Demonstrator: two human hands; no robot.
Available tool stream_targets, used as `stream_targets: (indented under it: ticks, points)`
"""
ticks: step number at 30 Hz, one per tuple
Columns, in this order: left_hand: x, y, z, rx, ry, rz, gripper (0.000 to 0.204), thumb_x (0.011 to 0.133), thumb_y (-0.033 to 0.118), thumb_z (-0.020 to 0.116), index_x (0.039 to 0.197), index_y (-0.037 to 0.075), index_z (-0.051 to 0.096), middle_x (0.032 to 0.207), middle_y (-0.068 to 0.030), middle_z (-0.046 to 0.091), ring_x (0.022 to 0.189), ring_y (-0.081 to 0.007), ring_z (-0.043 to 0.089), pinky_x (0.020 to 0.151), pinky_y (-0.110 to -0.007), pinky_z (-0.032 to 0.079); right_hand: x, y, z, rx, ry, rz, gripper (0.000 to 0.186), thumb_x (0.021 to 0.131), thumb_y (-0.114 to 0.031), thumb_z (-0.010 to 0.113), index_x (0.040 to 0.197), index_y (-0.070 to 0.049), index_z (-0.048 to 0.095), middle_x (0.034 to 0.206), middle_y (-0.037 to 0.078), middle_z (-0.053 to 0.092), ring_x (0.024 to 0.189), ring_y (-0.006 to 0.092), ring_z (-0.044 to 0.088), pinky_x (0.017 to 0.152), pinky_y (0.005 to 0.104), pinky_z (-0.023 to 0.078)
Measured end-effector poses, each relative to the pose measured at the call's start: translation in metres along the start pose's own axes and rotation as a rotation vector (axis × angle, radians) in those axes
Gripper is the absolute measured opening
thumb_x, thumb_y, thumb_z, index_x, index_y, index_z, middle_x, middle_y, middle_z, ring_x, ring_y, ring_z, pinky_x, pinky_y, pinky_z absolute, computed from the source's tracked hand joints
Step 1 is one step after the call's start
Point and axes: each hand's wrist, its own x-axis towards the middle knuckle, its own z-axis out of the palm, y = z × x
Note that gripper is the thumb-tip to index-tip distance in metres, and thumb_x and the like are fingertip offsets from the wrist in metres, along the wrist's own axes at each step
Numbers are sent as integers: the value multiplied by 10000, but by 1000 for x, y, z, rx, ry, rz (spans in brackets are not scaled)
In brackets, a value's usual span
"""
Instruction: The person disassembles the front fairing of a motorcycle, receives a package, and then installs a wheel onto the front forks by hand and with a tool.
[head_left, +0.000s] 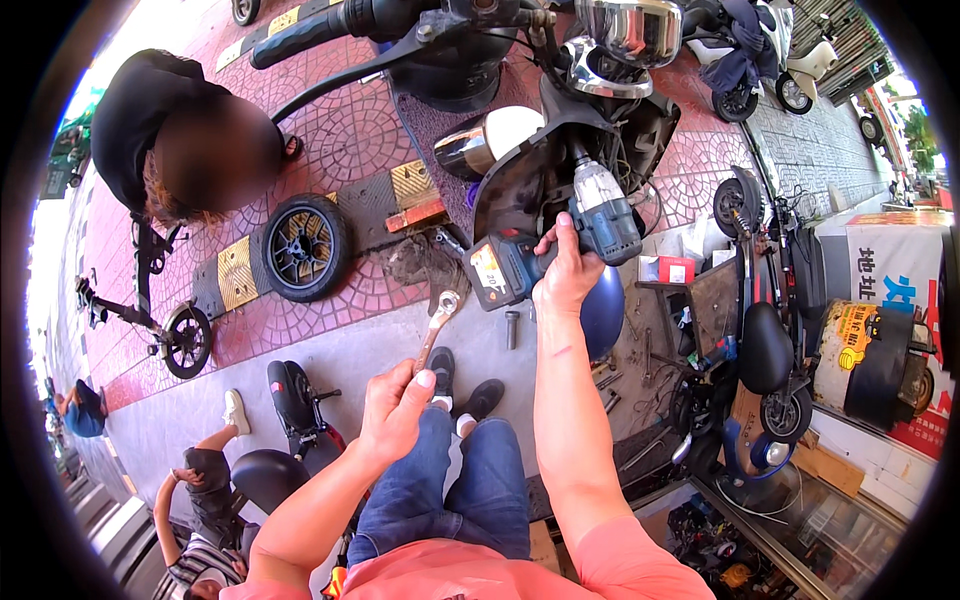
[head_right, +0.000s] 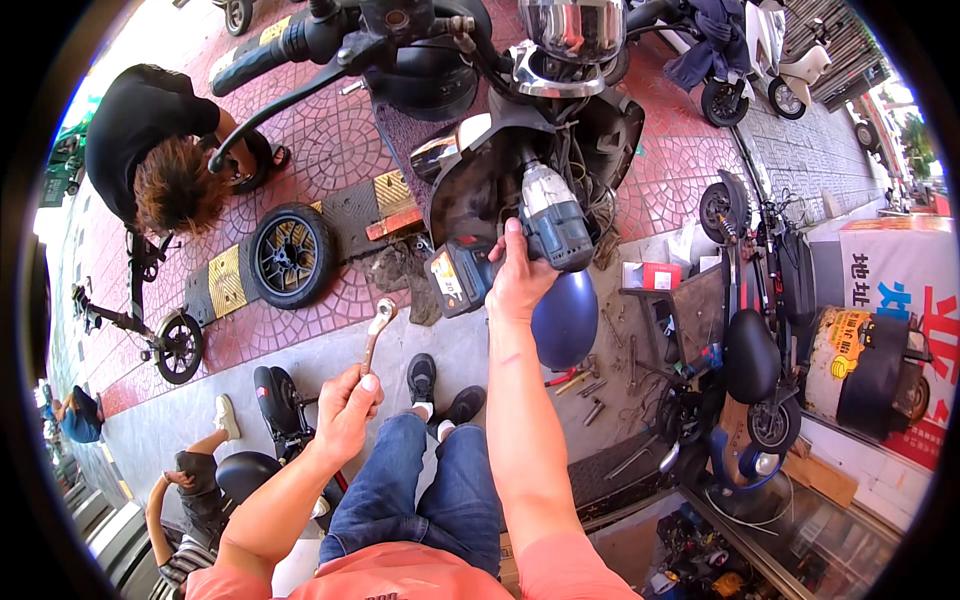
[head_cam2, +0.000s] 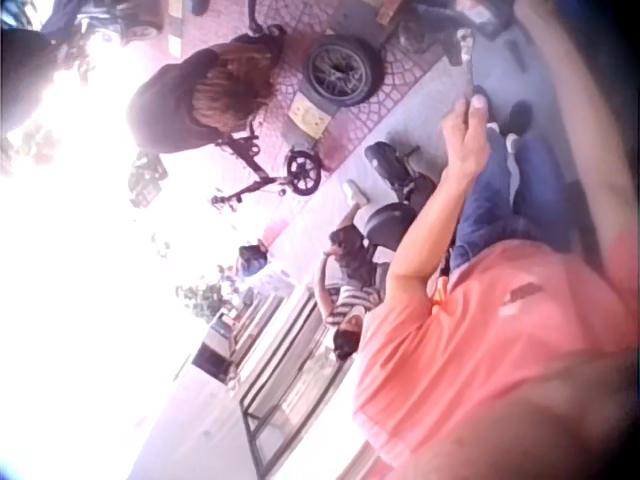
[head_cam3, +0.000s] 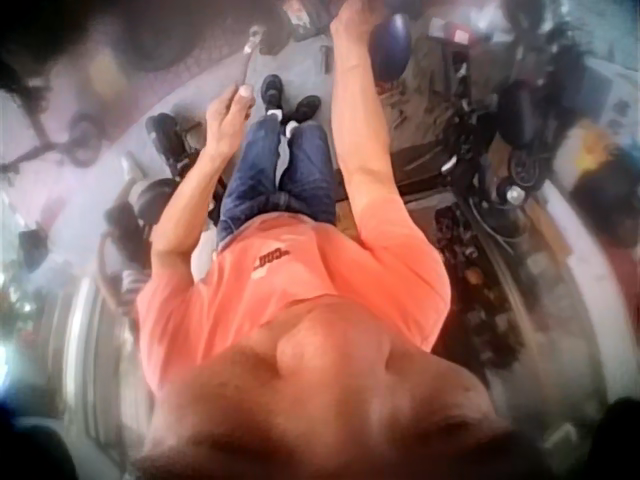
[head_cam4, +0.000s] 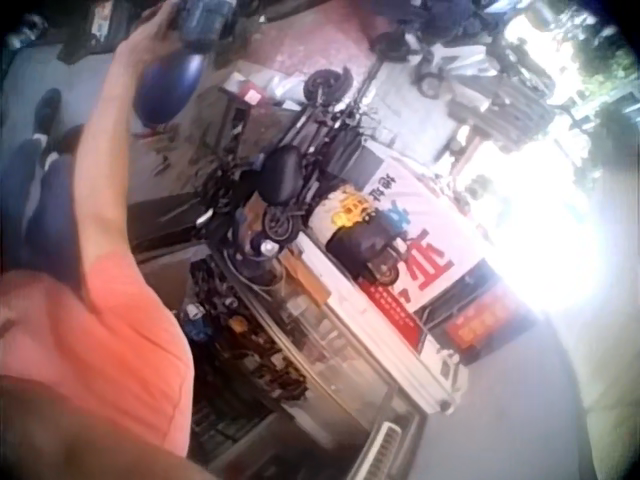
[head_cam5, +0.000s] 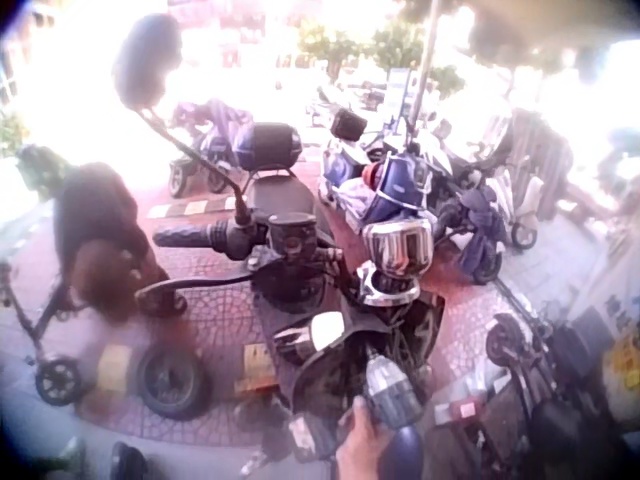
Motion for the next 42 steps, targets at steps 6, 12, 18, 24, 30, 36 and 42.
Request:
stream_targets:
  ticks: [6, 12, 18, 24, 30, 36, 42]
  points:
    - [-1, 1, 7, 81, 23, -6, 440, 1094, 348, 593, 814, 11, 547, 660, 7, 500, 667, -74, 431, 574, -303, 400, -9, -4, -10, 24, 121, -16, 165, 969, -124, 763, 970, 2, 658, 788, 58, 621, 628, 165, 571, 559, 306, 489]
    - [-3, -11, -4, 89, 2, -12, 433, 1106, 382, 561, 847, 35, 551, 728, 20, 511, 654, -64, 423, 577, -264, 366, -8, -21, -7, -151, 201, -44, 216, 952, -150, 790, 936, 41, 691, 786, 74, 649, 622, 154, 581, 545, 293, 473]
    - [-10, -14, -10, 85, 41, -49, 406, 1104, 362, 569, 859, 38, 551, 736, 28, 514, 661, -58, 421, 582, -255, 368, -11, -19, 7, -352, 371, -177, 252, 934, -156, 801, 868, 65, 700, 748, 64, 668, 569, 132, 568, 515, 272, 445]
    - [-18, -15, -27, 22, 75, -58, 375, 1105, 343, 567, 884, 40, 561, 753, 32, 530, 667, -49, 434, 590, -248, 375, -8, -21, 17, -373, 395, -67, 225, 927, -137, 803, 870, 58, 705, 730, 76, 671, 530, 135, 563, 484, 278, 439]
    - [-18, -2, -45, 157, 127, 29, 431, 1082, 327, 609, 794, 12, 549, 661, -19, 500, 634, -91, 432, 559, -321, 381, 36, -73, -5, -291, 132, 127, 215, 926, -132, 812, 839, -11, 657, 686, 68, 612, 499, 185, 564, 447, 337, 476]
    - [-7, 14, -36, 141, 180, -13, 433, 1069, 300, 637, 766, 10, 529, 631, -29, 473, 629, -97, 415, 548, -344, 381, 47, -90, 13, -507, 178, 53, 198, 924, -109, 799, 838, 9, 666, 709, 78, 634, 498, 183, 567, 450, 339, 485]
    - [8, 50, -13, 130, 262, -35, 411, 1067, 294, 639, 794, -5, 572, 629, -22, 451, 642, -87, 398, 550, -336, 368, 66, -105, -14, -396, 21, 292, 128, 927, -95, 773, 931, -49, 654, 721, 50, 605, 537, 185, 563, 483, 351, 479]
